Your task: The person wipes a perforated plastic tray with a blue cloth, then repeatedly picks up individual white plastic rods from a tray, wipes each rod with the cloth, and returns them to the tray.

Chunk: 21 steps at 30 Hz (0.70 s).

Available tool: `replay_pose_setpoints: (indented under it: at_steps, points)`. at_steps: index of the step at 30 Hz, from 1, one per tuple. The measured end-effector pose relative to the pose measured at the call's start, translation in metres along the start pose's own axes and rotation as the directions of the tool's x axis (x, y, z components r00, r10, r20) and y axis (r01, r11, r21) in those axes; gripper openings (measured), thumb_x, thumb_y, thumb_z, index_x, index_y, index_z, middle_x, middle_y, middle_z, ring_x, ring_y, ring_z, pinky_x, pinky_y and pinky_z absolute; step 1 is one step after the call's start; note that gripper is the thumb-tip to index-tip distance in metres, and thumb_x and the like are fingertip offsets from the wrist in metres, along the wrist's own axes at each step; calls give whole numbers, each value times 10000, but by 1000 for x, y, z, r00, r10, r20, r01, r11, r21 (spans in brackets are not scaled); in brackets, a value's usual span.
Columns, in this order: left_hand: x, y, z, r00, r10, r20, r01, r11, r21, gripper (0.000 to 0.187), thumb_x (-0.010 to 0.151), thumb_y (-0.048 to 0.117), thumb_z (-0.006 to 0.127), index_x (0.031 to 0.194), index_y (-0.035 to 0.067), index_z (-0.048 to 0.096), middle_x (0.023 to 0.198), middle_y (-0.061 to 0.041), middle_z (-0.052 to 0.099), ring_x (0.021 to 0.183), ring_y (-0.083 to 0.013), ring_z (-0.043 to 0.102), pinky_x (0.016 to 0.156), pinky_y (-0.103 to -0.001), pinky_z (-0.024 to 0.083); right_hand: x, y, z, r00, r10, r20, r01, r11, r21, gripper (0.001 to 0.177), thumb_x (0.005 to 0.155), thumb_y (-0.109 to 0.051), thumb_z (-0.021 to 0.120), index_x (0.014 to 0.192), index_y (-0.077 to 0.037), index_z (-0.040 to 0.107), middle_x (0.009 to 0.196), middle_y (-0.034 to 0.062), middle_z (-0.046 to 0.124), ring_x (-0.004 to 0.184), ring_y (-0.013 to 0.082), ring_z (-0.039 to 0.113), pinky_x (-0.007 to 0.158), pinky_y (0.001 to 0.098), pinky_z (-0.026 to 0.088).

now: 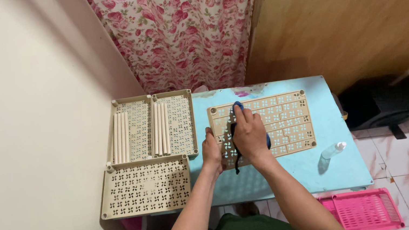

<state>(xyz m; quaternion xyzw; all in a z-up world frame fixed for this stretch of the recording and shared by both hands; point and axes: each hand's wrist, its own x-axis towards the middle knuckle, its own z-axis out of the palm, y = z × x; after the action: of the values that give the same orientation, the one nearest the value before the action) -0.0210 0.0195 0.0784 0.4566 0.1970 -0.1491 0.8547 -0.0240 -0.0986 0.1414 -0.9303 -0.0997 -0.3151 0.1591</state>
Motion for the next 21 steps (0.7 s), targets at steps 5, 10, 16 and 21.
replay_pose_setpoints:
  at_steps: [5,10,16,21]
  points:
    - [-8,12,8,995,-73,-69,77,995,66,609,1070,521,274,1146,42,643,799,-32,643,622,-153,599,510,-341,470,4,-13,-4,992,-95,-82,110,975,196,514,782,-4,610,1292,-65,630,1164,200,628,952,379,571,858,482,484]
    - [1,3,3,999,29,-26,-26,991,129,644,1098,533,308,1086,3,673,717,-5,557,574,-138,534,476,-328,432,7,-21,-10,992,20,-128,-26,999,-47,449,771,-98,688,1214,-164,682,1095,107,638,946,377,576,783,521,445]
    - [2,-2,0,999,-3,-40,9,991,135,650,1081,515,282,1148,26,704,797,-44,667,631,-153,638,532,-318,513,0,-9,3,996,84,-41,-81,994,78,494,815,-81,686,1298,13,639,1148,169,606,947,405,571,811,503,486]
    - [5,-5,0,998,61,7,-61,998,8,625,1070,482,280,1188,22,686,946,-89,757,760,-178,738,646,-331,604,1,10,9,979,204,-16,-199,966,164,477,817,77,593,1288,26,644,1122,190,597,981,404,583,847,484,505]
